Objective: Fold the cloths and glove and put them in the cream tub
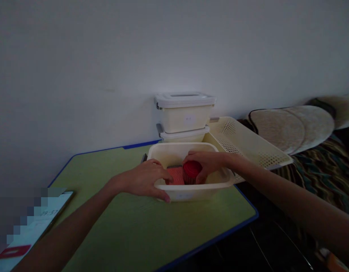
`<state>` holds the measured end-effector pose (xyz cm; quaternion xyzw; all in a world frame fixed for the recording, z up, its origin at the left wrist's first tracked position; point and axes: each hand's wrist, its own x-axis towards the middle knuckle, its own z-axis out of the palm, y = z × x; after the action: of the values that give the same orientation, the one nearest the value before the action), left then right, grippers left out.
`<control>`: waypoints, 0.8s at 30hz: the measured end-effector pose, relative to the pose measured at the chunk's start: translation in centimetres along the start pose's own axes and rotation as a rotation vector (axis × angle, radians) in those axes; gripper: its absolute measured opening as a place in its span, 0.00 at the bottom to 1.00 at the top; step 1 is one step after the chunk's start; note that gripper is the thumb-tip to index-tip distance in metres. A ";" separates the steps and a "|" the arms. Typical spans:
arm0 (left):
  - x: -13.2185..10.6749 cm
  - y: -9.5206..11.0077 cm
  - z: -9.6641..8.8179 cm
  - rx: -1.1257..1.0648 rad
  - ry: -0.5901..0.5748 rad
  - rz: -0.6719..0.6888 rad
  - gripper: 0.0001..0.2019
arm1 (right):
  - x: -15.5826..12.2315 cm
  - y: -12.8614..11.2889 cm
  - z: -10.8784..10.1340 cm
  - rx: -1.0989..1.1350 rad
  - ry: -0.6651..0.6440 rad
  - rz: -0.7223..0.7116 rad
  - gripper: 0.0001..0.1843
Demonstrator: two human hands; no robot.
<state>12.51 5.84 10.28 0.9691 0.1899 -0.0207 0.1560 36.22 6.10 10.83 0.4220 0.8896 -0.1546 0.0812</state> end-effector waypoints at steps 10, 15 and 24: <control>0.0 -2.2 -4.9 0.034 0.396 -0.001 0.27 | -1.8 2.5 -3.2 0.148 0.395 0.023 0.30; 3.2 -4.9 -8.2 0.046 0.901 -0.144 0.35 | -0.8 6.8 -7.7 0.183 1.062 0.250 0.17; 8.8 -7.8 -9.3 -0.496 1.185 -0.473 0.28 | 1.5 13.4 -9.2 0.245 1.384 0.388 0.19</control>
<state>17.58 18.76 15.95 0.6849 0.4489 0.5239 0.2343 45.51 18.32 16.26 0.5792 0.6229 0.0664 -0.5217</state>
